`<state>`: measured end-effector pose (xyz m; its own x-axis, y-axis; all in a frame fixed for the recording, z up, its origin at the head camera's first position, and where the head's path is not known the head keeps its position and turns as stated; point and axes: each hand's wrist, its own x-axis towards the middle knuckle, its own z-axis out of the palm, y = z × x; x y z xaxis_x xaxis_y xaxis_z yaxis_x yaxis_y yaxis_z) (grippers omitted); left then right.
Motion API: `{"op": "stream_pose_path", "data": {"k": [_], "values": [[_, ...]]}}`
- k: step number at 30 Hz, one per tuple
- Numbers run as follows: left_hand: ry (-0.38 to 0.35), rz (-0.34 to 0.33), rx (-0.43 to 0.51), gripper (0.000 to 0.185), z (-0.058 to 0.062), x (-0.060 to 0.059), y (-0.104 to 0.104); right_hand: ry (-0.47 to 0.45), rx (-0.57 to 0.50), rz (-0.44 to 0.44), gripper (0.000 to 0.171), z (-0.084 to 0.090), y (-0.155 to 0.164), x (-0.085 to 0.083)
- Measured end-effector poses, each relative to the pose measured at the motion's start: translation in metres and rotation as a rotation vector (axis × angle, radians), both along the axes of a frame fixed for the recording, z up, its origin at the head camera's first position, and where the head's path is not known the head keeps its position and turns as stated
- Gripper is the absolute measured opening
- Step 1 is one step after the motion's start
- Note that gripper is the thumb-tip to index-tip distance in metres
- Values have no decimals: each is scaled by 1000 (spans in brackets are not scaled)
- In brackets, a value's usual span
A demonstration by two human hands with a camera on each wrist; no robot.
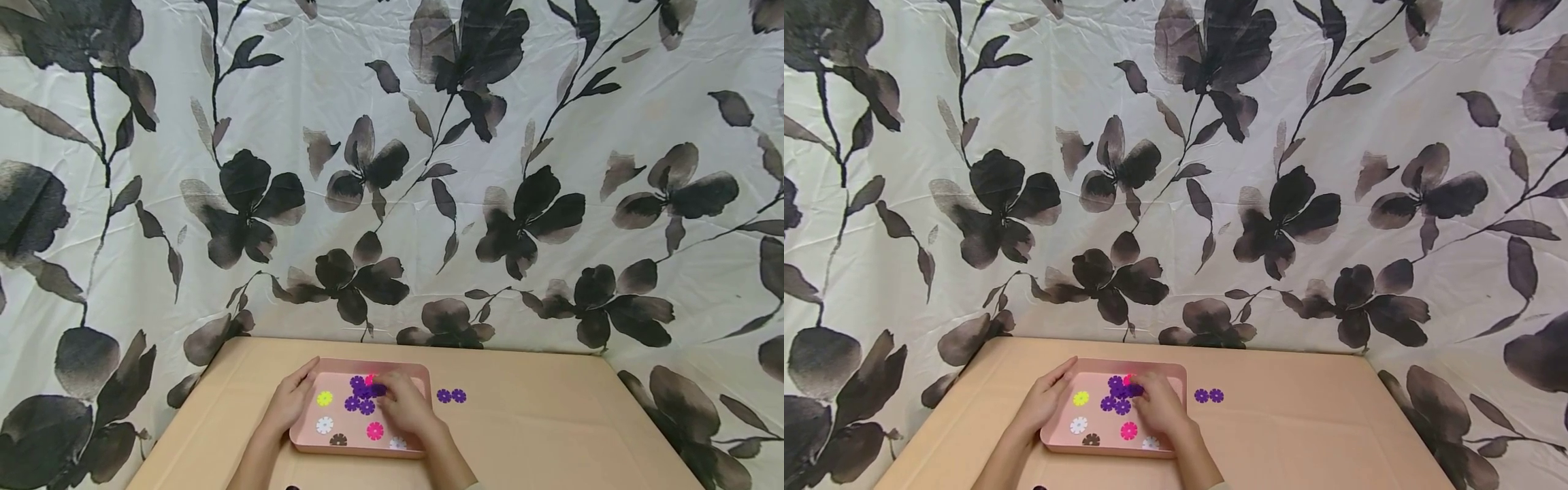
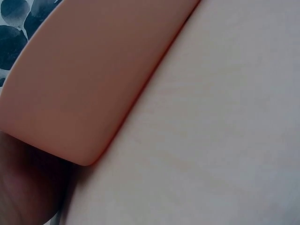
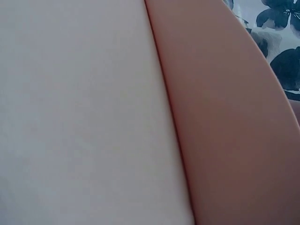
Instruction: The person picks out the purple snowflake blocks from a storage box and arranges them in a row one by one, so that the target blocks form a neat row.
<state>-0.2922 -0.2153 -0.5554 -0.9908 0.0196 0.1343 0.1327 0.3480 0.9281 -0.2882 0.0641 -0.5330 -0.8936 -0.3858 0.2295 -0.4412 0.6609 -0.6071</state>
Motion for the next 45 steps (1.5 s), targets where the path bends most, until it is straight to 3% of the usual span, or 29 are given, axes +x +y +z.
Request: {"op": "stream_pose_path", "data": {"k": [4,22,36,45], "values": [[3,-2,1,45,1,0,0,-7,33,10,29,-2,0,1],[7,1,-7,45,0,0,-1,-70,7,-13,10,-4,2,3],[11,-4,-18,45,0,1,-2,-81,-1,-3,17,0,1,6],[8,-2,-21,45,2,2,-2,-110,-38,43,13,7,5,6]]}}
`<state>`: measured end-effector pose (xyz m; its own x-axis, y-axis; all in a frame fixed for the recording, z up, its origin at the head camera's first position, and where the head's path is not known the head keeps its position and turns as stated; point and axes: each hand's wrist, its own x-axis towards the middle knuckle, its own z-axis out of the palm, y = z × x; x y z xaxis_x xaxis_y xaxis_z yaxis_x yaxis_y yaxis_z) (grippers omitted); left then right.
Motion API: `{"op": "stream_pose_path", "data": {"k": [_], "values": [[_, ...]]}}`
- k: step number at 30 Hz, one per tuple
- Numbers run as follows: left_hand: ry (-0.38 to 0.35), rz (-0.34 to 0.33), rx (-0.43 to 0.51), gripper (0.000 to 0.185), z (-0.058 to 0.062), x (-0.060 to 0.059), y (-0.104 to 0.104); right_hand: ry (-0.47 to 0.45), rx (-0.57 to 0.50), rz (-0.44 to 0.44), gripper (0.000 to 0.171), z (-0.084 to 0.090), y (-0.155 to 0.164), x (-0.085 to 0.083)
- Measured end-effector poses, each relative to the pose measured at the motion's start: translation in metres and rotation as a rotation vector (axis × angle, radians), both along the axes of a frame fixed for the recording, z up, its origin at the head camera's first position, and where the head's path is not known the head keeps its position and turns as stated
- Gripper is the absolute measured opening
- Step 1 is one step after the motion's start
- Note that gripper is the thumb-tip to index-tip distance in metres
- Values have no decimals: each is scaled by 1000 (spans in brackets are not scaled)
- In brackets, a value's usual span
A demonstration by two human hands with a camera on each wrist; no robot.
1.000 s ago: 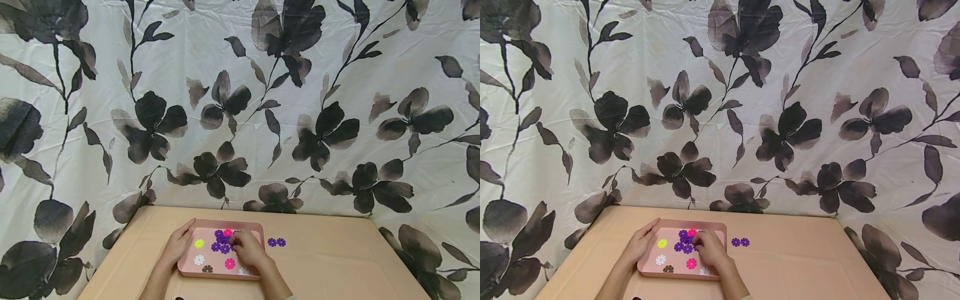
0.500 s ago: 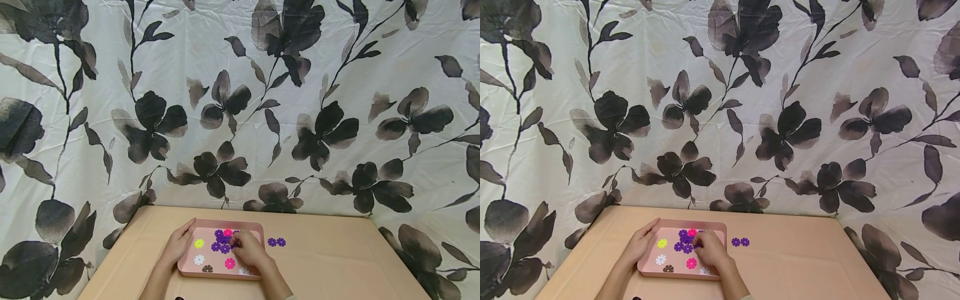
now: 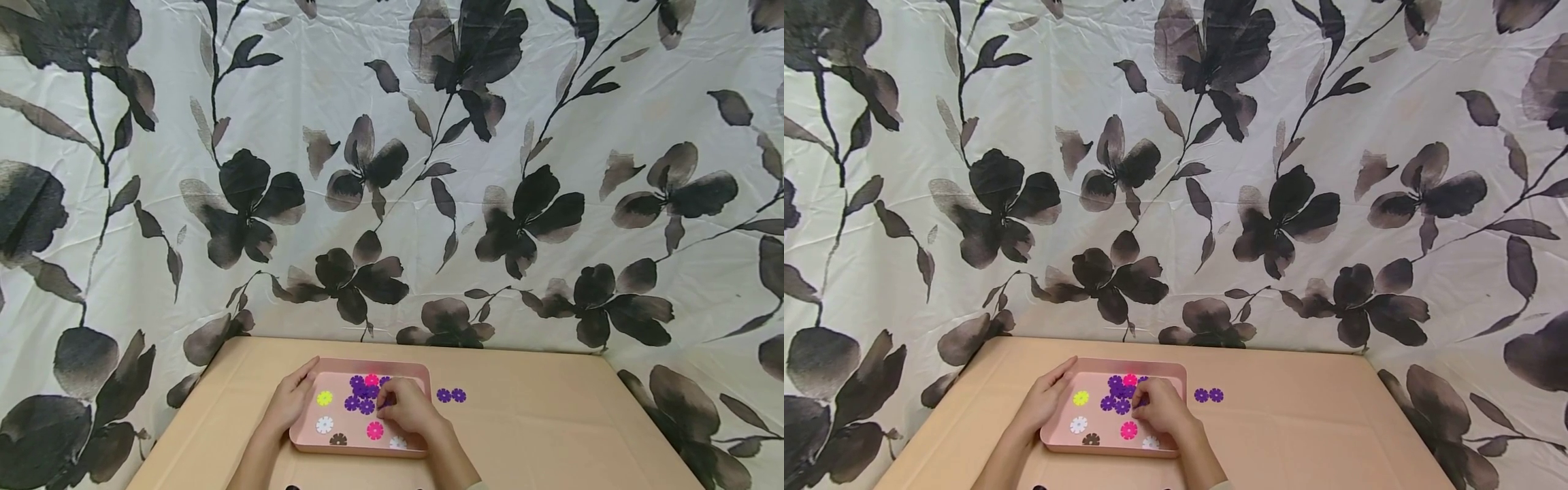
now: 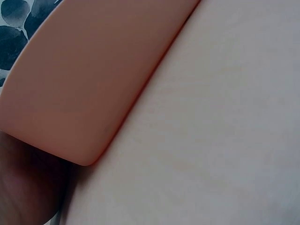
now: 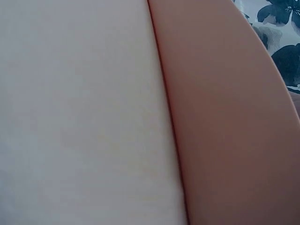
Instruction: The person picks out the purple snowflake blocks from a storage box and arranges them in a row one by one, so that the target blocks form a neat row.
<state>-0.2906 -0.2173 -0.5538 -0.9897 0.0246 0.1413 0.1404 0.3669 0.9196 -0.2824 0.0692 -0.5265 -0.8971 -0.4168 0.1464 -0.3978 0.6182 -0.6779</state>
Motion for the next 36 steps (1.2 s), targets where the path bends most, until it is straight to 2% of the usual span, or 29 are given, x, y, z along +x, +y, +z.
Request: {"op": "stream_pose_path", "data": {"k": [5,12,16,22,27,36], "values": [[-1,-2,3,46,-1,0,-1,6,-11,22,8,2,4,-2],[7,-11,10,45,0,0,-1,14,-65,-1,18,11,15,-3],[8,-12,20,45,1,1,-1,38,-79,-48,20,15,23,-4],[-1,-12,21,46,0,2,-1,-7,-150,-129,24,18,43,-4],[-4,-7,13,46,0,3,0,5,-214,-198,23,21,61,-5],[-2,0,-4,45,-1,0,-1,47,-247,-283,23,24,96,-12]]}}
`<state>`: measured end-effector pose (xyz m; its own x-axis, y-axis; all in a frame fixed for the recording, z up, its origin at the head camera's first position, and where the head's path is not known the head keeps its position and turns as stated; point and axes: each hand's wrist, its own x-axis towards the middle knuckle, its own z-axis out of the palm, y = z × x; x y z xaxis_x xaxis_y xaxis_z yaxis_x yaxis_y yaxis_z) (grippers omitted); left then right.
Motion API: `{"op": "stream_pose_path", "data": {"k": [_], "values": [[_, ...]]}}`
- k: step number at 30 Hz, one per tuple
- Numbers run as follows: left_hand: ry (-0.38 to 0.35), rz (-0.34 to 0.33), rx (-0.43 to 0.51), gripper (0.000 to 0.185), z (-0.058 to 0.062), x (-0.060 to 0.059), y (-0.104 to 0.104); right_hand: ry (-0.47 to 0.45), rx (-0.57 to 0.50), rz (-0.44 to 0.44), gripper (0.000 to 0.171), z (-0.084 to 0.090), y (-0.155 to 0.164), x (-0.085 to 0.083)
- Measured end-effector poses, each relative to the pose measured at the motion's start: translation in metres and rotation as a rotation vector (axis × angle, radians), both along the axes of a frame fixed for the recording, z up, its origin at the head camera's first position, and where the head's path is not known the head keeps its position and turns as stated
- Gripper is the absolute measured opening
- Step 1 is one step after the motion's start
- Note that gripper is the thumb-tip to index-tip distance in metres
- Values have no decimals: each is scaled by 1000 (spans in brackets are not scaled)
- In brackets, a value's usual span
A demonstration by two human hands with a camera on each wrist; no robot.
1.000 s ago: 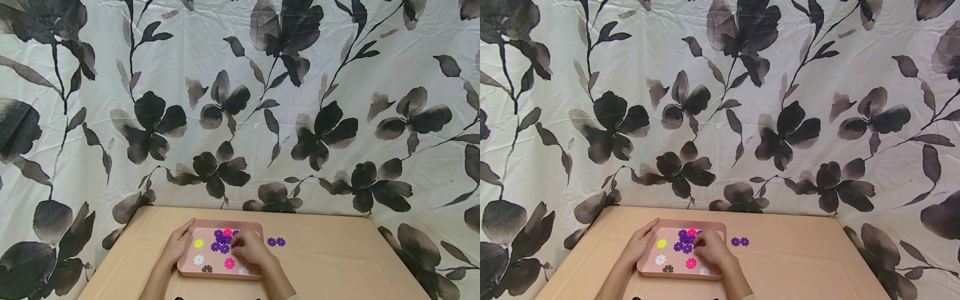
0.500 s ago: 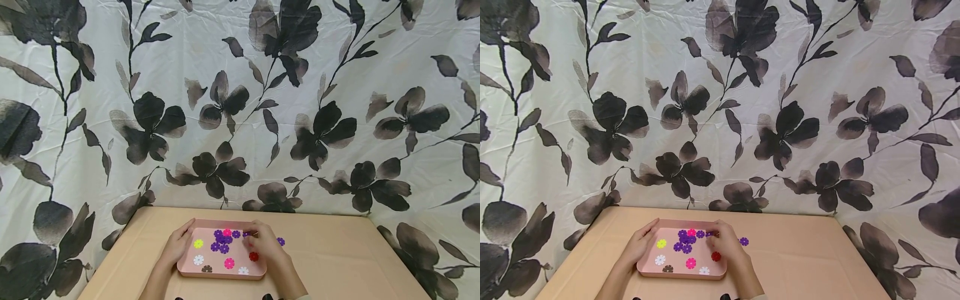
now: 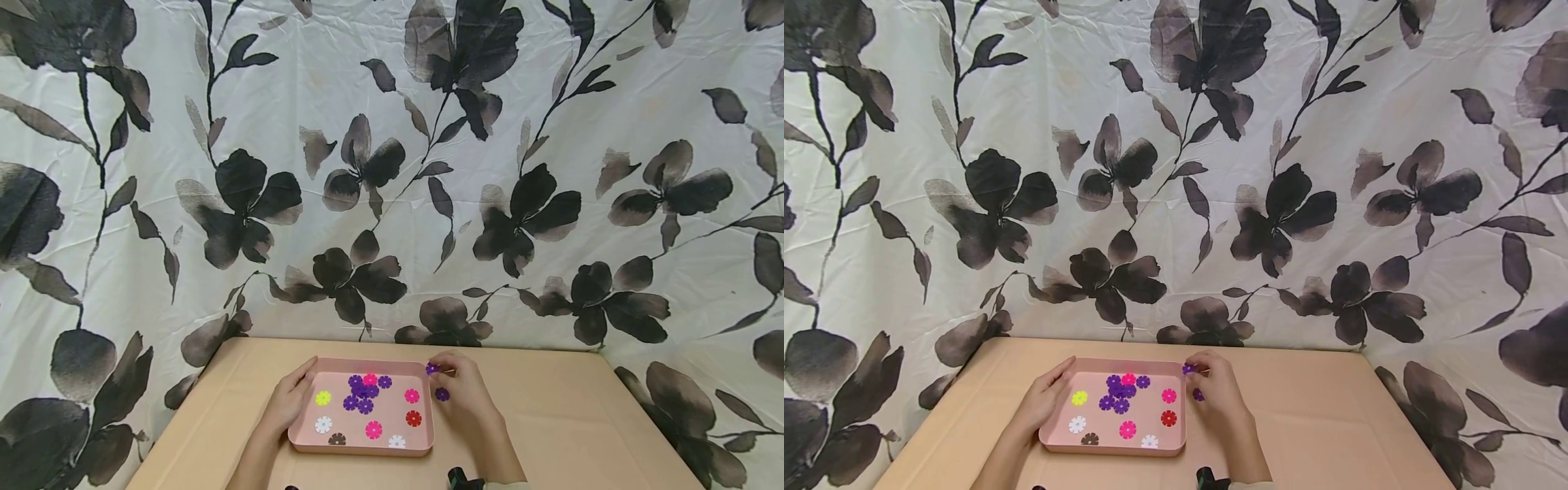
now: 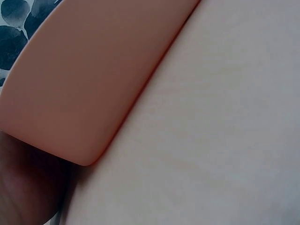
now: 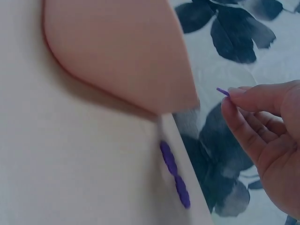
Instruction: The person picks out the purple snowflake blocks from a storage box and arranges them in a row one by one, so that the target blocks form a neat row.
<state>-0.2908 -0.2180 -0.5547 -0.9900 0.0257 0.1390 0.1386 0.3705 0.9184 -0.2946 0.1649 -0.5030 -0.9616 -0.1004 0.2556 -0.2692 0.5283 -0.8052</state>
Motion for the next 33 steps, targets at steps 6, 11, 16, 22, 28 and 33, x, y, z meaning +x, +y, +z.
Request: {"op": "stream_pose_path", "data": {"k": [6,11,16,22,28,33], "values": [[8,6,7,44,0,0,0,-11,0,-48,23,-4,19,-1],[16,8,2,45,0,1,0,-36,16,-95,21,-5,31,0],[1,1,16,45,0,0,1,-40,17,-108,20,-6,42,1],[1,-10,19,45,0,-1,0,-73,47,-108,20,-11,59,2],[0,-11,23,45,1,0,1,-115,51,-102,24,-12,70,6],[-2,-11,22,46,0,-1,0,-164,64,-99,22,-15,75,7]]}}
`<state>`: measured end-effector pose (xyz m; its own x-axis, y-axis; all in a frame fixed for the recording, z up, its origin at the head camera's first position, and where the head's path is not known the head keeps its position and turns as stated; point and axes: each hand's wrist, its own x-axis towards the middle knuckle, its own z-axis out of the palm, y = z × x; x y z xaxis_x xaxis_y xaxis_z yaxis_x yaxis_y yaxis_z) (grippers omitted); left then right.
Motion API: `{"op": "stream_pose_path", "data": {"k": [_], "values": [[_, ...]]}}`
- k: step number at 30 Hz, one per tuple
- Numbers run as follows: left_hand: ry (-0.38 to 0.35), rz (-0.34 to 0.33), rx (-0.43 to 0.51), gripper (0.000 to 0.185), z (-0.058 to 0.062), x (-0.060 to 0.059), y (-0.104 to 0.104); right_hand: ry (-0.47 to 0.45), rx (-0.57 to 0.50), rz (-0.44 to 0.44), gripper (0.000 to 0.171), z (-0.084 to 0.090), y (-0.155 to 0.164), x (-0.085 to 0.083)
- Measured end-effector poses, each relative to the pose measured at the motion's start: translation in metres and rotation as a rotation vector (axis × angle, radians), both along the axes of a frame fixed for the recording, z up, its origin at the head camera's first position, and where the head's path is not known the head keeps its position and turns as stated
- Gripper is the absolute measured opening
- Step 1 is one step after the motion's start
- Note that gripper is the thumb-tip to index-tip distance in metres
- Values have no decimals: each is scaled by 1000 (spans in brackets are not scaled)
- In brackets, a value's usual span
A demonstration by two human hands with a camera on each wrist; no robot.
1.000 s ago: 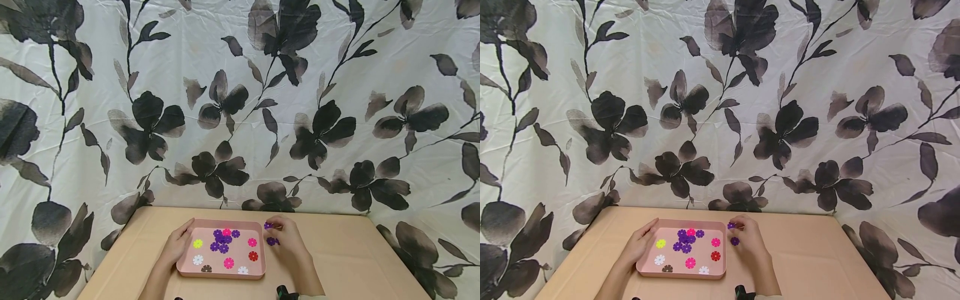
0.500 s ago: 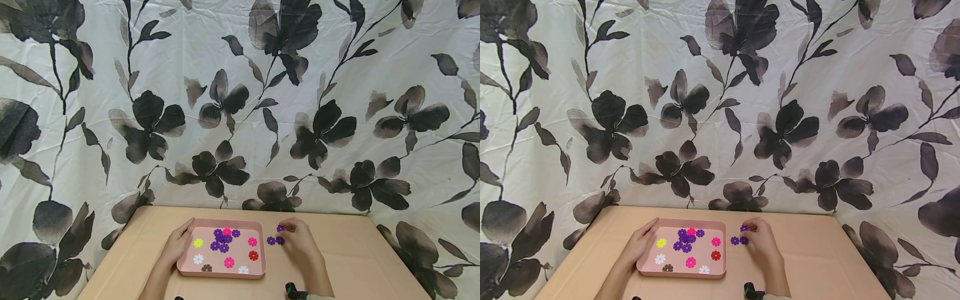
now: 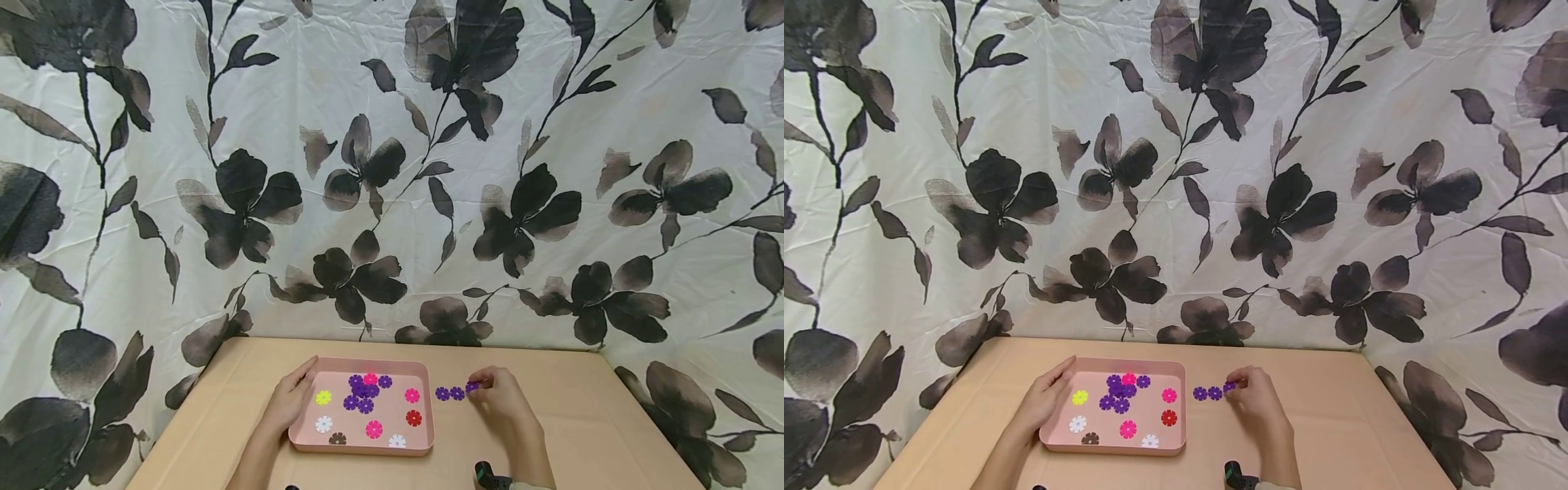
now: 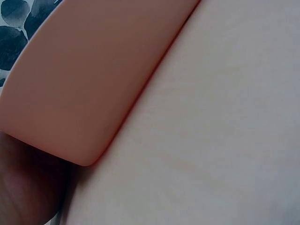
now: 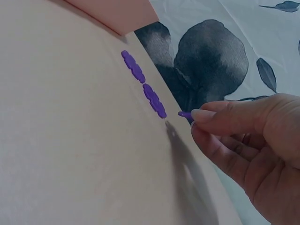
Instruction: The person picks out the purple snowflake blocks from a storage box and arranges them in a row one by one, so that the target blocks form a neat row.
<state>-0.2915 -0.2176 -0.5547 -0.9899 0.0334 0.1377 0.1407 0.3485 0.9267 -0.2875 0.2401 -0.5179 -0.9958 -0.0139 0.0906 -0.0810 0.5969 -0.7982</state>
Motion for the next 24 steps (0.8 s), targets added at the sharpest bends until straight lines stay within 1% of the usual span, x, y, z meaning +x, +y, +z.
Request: {"op": "stream_pose_path", "data": {"k": [5,11,19,24], "values": [[3,0,1,46,0,0,0,-22,29,-16,19,-3,2,0],[2,-2,3,46,0,0,0,-44,16,-8,20,-8,1,0],[-1,-2,14,46,-1,1,0,-3,72,-3,22,-11,0,-1],[-11,-3,19,46,-1,1,0,-10,80,-4,22,-10,1,0]]}}
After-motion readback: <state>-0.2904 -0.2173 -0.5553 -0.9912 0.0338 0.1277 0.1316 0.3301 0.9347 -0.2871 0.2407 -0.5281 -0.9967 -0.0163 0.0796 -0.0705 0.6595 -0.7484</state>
